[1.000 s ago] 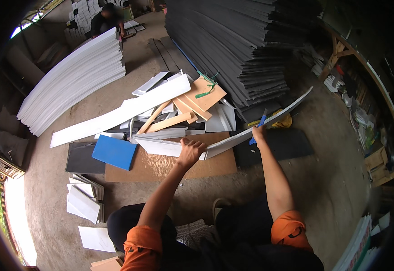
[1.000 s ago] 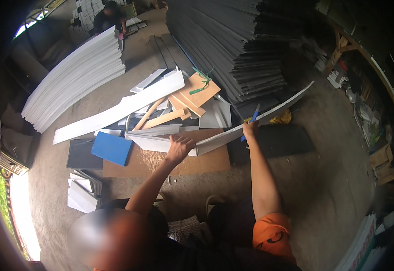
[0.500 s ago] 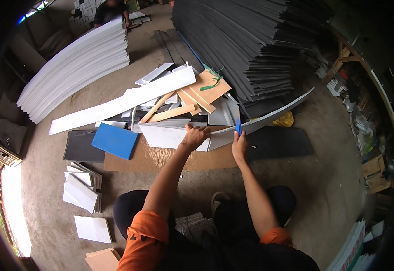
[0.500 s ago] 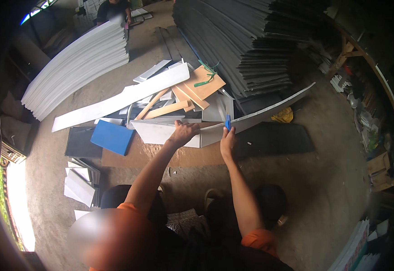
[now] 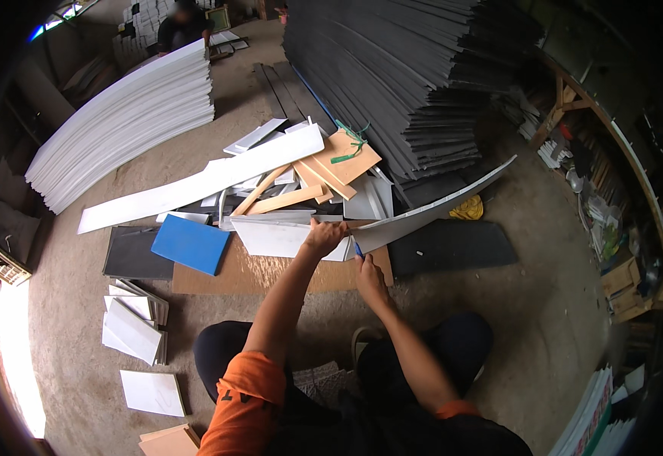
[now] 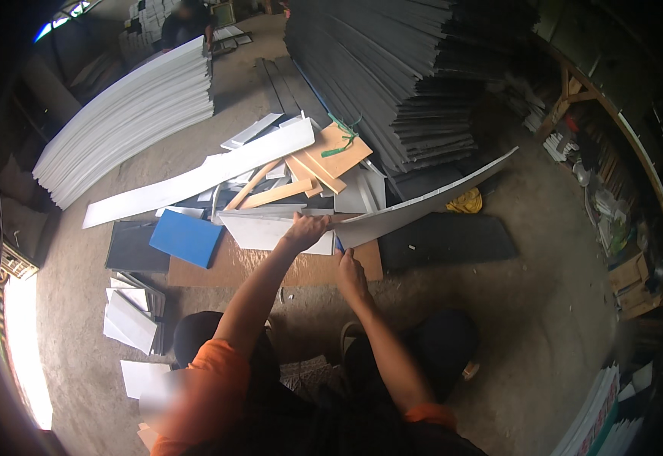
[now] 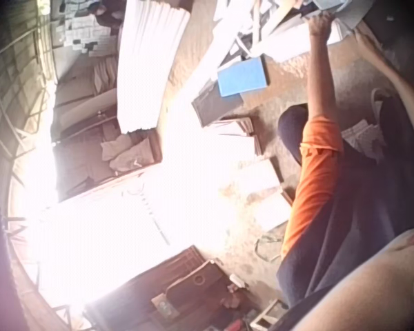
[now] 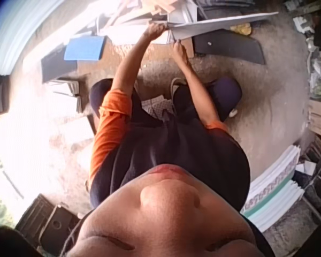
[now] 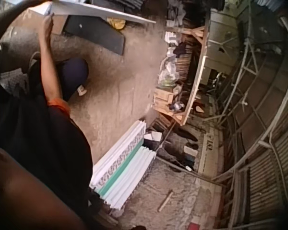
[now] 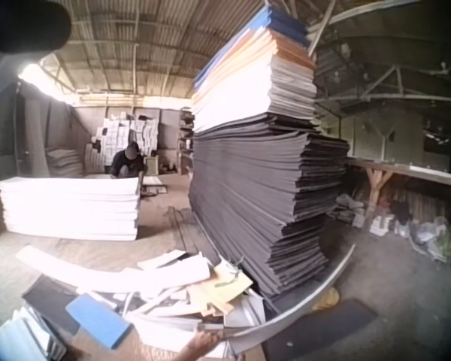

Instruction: The person sits on the floor and uses a blue utility knife to cut white rectangular sheets. They use a blue template to guide the cuts, repeatedly aligning the template and slicing along its edge to produce smaller pieces.

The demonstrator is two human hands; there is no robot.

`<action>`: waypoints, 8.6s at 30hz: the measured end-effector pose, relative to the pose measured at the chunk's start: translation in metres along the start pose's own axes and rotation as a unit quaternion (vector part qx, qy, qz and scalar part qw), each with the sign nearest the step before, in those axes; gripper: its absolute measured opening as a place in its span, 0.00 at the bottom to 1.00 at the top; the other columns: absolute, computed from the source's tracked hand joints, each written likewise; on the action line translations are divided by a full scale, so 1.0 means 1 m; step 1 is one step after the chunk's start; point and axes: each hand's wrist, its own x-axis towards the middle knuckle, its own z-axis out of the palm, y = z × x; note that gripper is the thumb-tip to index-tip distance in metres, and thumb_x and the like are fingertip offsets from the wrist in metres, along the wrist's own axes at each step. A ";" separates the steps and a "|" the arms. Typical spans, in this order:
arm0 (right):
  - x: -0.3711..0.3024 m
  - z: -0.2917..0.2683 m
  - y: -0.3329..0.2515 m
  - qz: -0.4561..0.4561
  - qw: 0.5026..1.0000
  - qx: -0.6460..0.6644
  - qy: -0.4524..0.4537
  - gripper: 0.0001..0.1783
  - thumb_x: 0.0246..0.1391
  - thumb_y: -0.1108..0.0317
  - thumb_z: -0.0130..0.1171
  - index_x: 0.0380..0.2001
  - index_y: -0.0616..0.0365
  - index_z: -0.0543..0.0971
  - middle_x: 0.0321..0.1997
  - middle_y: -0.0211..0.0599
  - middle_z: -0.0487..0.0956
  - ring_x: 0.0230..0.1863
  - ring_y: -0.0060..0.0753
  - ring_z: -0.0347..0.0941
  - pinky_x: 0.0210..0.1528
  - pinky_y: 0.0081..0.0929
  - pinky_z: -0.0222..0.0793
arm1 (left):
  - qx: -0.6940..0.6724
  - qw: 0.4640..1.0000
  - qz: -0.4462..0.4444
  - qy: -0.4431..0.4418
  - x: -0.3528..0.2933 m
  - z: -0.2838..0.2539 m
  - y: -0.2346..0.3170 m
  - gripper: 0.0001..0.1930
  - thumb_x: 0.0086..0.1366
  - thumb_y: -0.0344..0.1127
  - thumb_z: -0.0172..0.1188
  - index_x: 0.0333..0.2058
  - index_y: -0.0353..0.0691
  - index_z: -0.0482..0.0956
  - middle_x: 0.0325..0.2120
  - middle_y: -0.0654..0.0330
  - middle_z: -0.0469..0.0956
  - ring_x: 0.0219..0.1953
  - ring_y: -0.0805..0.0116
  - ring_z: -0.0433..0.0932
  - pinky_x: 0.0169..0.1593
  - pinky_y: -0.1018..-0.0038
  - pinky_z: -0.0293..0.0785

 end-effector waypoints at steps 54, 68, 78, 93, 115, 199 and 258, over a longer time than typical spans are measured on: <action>0.029 0.036 0.002 0.123 0.987 -0.074 -0.070 0.24 0.56 0.54 0.33 0.34 0.68 0.66 0.30 0.59 0.73 0.34 0.58 0.71 0.36 0.46 0.68 | -0.121 0.988 -0.052 -0.075 0.000 -0.021 0.001 0.09 0.59 0.39 0.44 0.37 0.45 0.66 0.30 0.61 0.75 0.35 0.64 0.75 0.39 0.49 0.59; 0.045 0.128 0.085 0.109 0.990 -0.089 -0.033 0.19 0.54 0.56 0.41 0.32 0.65 0.68 0.29 0.58 0.74 0.33 0.56 0.72 0.34 0.45 0.68 | -0.182 0.979 -0.088 0.028 0.008 -0.016 0.015 0.10 0.53 0.47 0.53 0.33 0.54 0.73 0.28 0.69 0.76 0.34 0.71 0.74 0.42 0.52 0.53; 0.057 0.111 0.112 0.101 0.984 -0.131 -0.068 0.22 0.55 0.52 0.37 0.35 0.60 0.70 0.33 0.55 0.74 0.37 0.54 0.72 0.38 0.45 0.68 | -0.156 0.985 -0.068 -0.039 0.010 -0.015 0.013 0.11 0.55 0.46 0.52 0.36 0.51 0.72 0.31 0.66 0.75 0.37 0.70 0.73 0.44 0.55 0.54; 0.085 -0.038 -0.041 -0.011 0.996 -0.058 0.066 0.22 0.56 0.57 0.36 0.37 0.67 0.69 0.34 0.62 0.72 0.40 0.59 0.68 0.43 0.47 0.63 | -0.152 0.972 -0.147 0.100 -0.041 -0.146 -0.024 0.11 0.57 0.32 0.49 0.35 0.37 0.57 0.21 0.44 0.74 0.25 0.45 0.73 0.27 0.56 0.67; 0.112 -0.040 -0.113 -0.378 0.912 0.154 0.040 0.21 0.37 0.62 0.63 0.31 0.61 0.65 0.34 0.39 0.66 0.38 0.34 0.63 0.41 0.29 0.59 | -0.364 0.864 -0.229 0.261 -0.076 -0.168 -0.071 0.16 0.53 0.29 0.56 0.40 0.37 0.64 0.28 0.51 0.74 0.30 0.60 0.75 0.34 0.71 0.70; 0.191 0.242 -0.104 -0.425 0.878 -0.219 -0.018 0.24 0.42 0.70 0.58 0.44 0.58 0.63 0.42 0.43 0.63 0.44 0.45 0.63 0.44 0.37 0.63 | -0.229 0.684 -0.675 0.154 -0.358 0.034 -0.149 0.28 0.55 0.42 0.55 0.53 0.44 0.58 0.41 0.47 0.63 0.44 0.55 0.66 0.48 0.66 0.63; 0.130 0.211 -0.034 -0.200 0.956 0.063 -0.205 0.18 0.41 0.73 0.59 0.38 0.65 0.73 0.35 0.42 0.74 0.31 0.30 0.72 0.34 0.23 0.68 | -0.278 0.699 -0.643 0.141 -0.330 0.019 -0.143 0.26 0.45 0.29 0.62 0.47 0.45 0.70 0.36 0.54 0.71 0.33 0.67 0.75 0.37 0.74 0.72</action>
